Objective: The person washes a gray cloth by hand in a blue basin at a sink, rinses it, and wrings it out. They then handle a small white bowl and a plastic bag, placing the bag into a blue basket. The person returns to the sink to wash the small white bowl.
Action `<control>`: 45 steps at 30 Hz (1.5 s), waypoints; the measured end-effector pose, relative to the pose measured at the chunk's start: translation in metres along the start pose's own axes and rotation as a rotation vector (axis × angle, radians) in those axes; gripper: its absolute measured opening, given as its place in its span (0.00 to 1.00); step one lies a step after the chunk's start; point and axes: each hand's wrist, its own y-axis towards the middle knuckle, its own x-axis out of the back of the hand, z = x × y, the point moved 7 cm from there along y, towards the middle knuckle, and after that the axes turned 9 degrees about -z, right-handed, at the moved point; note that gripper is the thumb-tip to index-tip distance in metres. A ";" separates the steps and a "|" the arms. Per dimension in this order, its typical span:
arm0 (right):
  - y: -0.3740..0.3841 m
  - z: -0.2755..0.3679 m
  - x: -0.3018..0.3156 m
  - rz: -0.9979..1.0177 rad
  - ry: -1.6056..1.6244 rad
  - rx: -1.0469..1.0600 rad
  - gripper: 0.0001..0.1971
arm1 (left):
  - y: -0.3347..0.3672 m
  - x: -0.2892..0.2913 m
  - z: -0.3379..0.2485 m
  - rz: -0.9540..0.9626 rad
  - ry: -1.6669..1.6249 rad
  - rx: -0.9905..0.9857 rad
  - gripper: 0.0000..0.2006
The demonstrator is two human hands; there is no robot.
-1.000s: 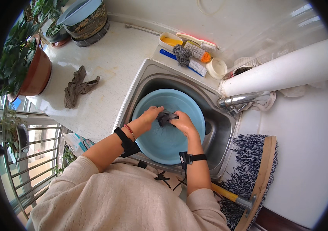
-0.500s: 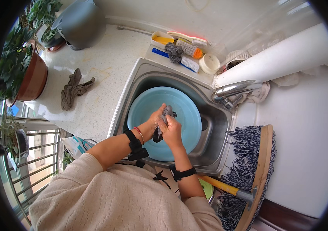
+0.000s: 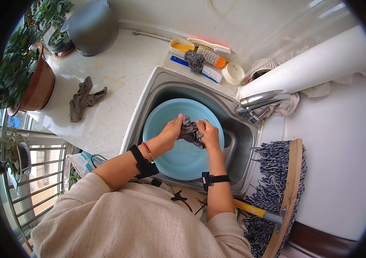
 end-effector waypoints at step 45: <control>0.023 0.082 0.037 0.144 -0.044 0.230 0.11 | -0.024 0.009 -0.064 0.047 0.771 -0.744 0.21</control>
